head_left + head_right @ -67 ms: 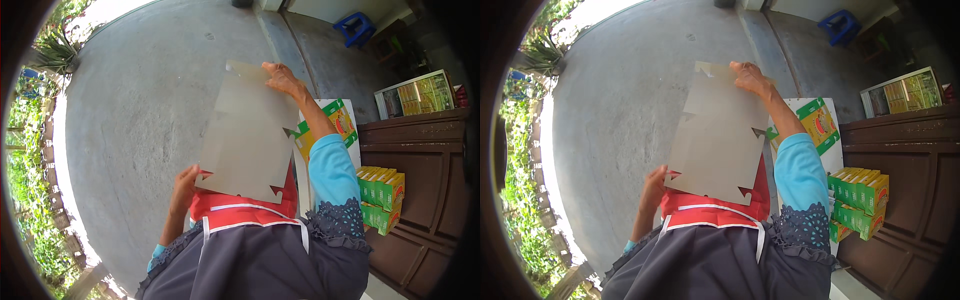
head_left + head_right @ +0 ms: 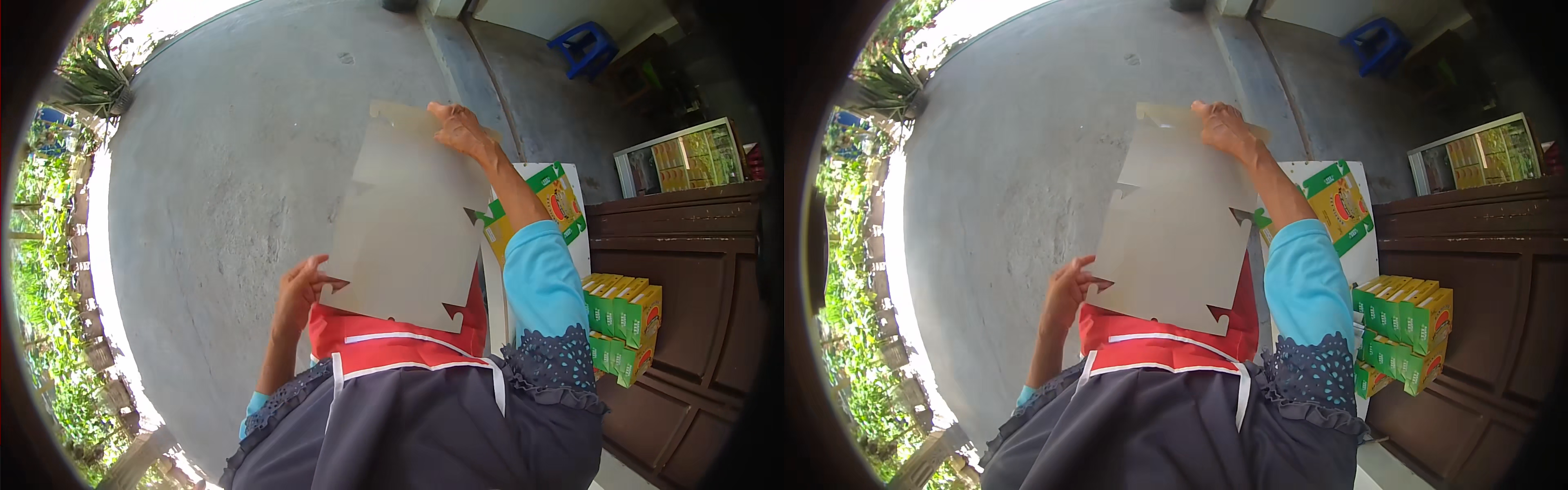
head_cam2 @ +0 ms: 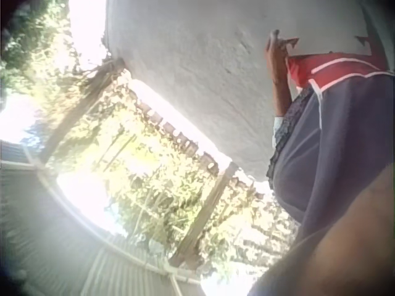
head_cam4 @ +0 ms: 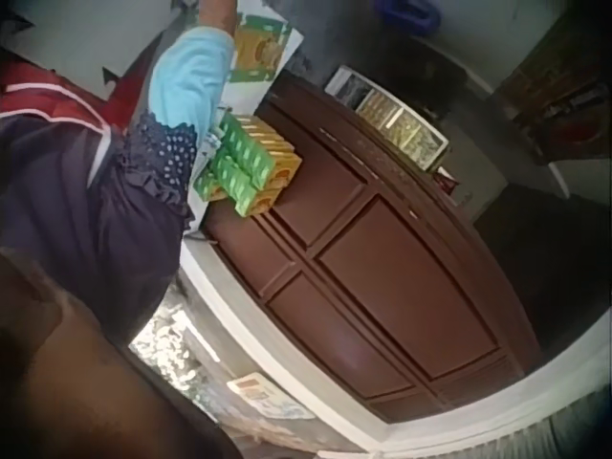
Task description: The person assembles cardboard pastry boxes by folding along the pre-scored lines and tucking in the side flaps by hand.
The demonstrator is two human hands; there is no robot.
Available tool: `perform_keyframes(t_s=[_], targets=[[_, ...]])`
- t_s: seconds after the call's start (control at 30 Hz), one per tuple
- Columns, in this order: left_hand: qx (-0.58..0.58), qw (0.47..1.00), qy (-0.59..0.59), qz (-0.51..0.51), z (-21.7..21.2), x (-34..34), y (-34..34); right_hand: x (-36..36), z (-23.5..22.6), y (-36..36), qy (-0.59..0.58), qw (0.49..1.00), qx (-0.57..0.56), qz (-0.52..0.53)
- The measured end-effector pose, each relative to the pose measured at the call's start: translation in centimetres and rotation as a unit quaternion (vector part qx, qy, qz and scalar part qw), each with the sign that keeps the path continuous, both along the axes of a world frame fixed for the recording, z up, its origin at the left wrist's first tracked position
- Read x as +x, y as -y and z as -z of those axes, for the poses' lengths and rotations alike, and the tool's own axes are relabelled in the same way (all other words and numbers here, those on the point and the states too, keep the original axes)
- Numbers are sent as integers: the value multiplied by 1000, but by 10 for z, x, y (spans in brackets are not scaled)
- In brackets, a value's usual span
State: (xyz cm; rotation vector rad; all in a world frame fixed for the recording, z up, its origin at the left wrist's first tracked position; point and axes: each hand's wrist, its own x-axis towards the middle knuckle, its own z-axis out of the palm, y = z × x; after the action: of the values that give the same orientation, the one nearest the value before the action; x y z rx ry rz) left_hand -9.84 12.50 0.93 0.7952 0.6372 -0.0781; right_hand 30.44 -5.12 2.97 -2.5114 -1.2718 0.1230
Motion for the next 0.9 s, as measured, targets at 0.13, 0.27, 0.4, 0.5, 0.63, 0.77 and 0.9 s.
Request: perform_keyframes(t_s=[0.13, 0.27, 0.4, 0.5, 0.63, 0.77, 0.9], targets=[[103, 992, 25, 68, 16, 70, -33, -13, -1, -13, 50, 997, -46, 23], [-2, 981, 58, 185, 38, 156, -36, -18, -2, -6, 82, 996, 29, 12], [57, 967, -14, 250, 27, 179, -19, -29, -8, 5, 125, 991, 8, 37], [56, 966, -26, 251, 26, 176, -18, -37, -10, 11, 130, 990, 49, 37], [76, 961, -22, 263, 24, 175, -21, -30, -18, 6, 77, 987, 141, 0], [-4, 969, -15, 246, 41, 178, -38, -14, -20, 0, -64, 994, 90, -2], [32, 974, 113, 195, 36, 214, -50, 6, 8, 5, -4, 999, 52, 0]])
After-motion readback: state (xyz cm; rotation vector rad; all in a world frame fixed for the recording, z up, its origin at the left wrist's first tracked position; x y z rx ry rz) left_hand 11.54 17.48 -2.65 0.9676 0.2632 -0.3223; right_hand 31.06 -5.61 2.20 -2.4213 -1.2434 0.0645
